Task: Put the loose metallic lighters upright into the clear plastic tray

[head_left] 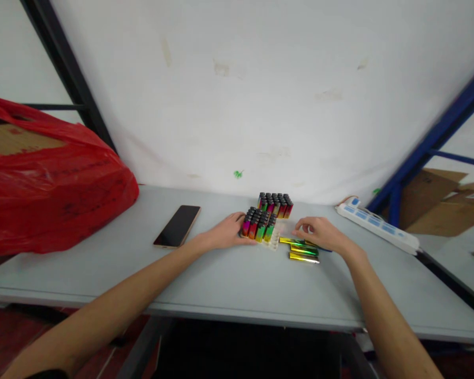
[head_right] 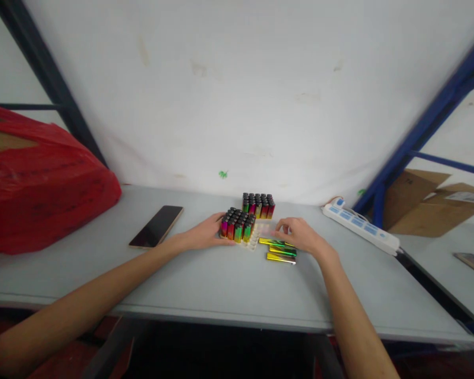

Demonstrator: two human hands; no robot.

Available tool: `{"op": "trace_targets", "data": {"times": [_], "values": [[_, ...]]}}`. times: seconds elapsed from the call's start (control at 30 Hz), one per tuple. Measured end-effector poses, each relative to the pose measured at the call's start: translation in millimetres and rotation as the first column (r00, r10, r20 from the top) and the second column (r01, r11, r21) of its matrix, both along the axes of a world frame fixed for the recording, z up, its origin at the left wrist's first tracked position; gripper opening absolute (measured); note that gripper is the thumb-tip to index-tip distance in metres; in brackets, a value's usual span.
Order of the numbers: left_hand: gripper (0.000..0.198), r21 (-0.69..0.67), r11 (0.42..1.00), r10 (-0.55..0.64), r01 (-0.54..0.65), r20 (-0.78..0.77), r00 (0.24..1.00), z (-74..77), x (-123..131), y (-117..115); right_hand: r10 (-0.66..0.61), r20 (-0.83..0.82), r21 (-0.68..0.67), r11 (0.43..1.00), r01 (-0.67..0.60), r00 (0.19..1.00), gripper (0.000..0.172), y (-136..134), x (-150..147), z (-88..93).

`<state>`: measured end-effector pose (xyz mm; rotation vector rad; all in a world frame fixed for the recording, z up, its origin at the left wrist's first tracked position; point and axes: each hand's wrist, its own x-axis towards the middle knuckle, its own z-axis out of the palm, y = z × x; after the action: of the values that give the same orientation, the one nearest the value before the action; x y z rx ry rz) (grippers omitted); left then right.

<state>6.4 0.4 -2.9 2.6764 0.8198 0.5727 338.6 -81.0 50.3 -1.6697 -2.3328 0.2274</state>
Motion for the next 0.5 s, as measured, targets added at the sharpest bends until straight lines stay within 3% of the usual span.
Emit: {"op": "trace_targets", "data": {"times": [0.1, 0.23, 0.4, 0.5], "values": [[0.080, 0.012, 1.000, -0.001, 0.001, -0.002, 1.000, -0.2, -0.4, 0.0, 0.071, -0.078, -0.114, 0.990, -0.080, 0.994, 0.039, 0.8, 10.2, -3.0], [0.082, 0.006, 1.000, 0.010, -0.010, -0.009, 1.000, -0.7, -0.6, 0.7, 0.136, -0.200, -0.158, 0.973, -0.169, 0.970, 0.036, 0.2, 8.4, -5.5], [0.080, 0.004, 1.000, 0.002, -0.002, 0.001, 1.000, -2.0, -0.6, 1.7, 0.077, -0.213, -0.176, 0.978, -0.116, 0.974, 0.030, 0.5, 6.9, -10.2], [0.080, -0.003, 1.000, -0.006, 0.006, 0.028, 1.000, -2.9, -0.5, 2.0, 0.052, -0.239, -0.112, 0.990, -0.080, 0.970, 0.025, 2.4, 8.8, -12.7]]}}
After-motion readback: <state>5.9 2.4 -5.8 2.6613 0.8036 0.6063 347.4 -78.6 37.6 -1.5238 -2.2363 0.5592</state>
